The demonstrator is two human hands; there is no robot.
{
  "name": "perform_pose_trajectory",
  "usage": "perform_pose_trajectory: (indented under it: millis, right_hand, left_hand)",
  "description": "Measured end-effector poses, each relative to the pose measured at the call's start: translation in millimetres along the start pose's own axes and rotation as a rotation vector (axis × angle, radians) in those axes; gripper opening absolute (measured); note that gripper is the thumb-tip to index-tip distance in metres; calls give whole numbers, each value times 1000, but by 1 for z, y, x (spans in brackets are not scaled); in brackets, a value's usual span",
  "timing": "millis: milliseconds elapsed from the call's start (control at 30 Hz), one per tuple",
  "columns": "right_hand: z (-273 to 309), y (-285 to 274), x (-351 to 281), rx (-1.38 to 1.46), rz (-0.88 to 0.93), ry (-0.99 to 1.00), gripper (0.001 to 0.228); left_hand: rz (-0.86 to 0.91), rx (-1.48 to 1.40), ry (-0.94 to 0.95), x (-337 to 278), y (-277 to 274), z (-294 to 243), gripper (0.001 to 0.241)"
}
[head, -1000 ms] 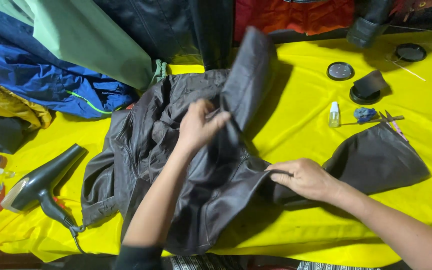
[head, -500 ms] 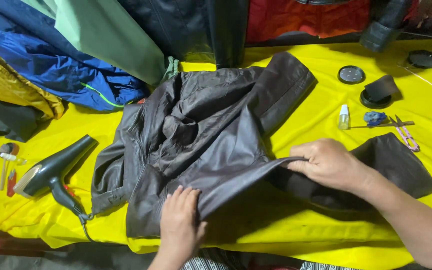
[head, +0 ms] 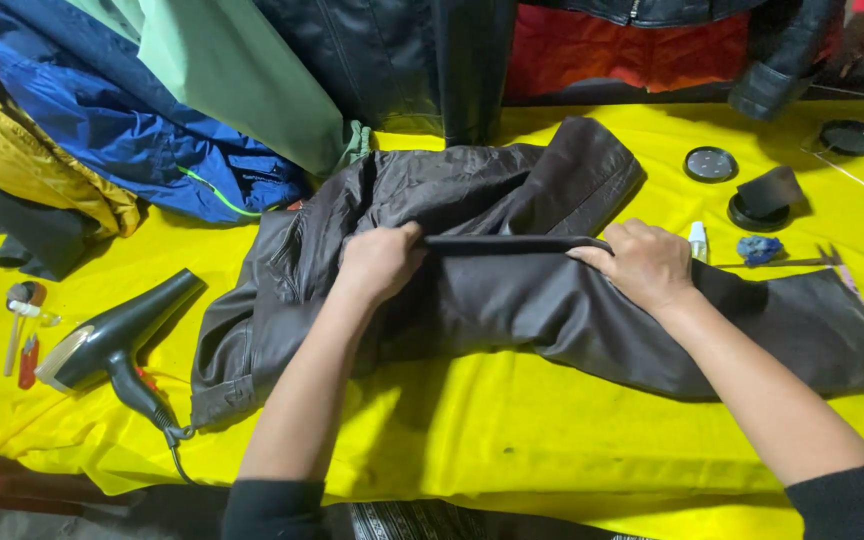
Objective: Applying a liquid finish to a leather jacket, drying it with a hair dryer, and buffing the surface by hand.
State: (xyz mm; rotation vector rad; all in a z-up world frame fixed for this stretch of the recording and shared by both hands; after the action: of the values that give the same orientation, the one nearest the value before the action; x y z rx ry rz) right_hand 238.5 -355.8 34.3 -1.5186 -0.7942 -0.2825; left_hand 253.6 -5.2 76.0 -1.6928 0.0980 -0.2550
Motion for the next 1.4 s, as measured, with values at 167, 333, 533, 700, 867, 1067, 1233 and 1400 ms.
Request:
perform_pose_trajectory:
  millis: [167,333,533,700,867,1067,1233,1400]
  right_hand:
    - [-10,66,-24,-51,7,12,52]
    - [-8,109,-40,-49,235,78,48]
    - [82,35,-37,391,-254,-351,56]
    - [65,86,-55,374,425,-240,76]
    - [21,86,-69,264,660,-31,74]
    - [68,46,-86,367,362,-231,75]
    - [46,41,-104,362,701,-207,65]
    - [12,43,-126,377,742,-106,50]
  left_hand:
    - [-284,382,84,30,65,9,48]
    - [-339,438,42,2,26,-52,85]
    - [-130,96,149,-43,45,-115,53]
    - [162,135,100,-43,31,-71,78]
    - [273,29,92,-35,46,-48,94]
    - [312,-144,-30,-24,53,-49,92]
    - [242,-181,-37,-27,72,-34,90]
    - [150,-308,-38,-28,85,-24,92]
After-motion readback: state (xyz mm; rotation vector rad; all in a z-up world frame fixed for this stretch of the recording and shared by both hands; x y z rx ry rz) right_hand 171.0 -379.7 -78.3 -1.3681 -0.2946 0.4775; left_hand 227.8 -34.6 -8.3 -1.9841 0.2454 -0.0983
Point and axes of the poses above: each hand's wrist, its own x-axis towards the middle knuckle, its own y-axis out of the palm, z = x × y, the point moved 4 cm from there along x, towards the middle knuckle, and after that the axes turned 6 degrees about -x, right-handed, at the moved point
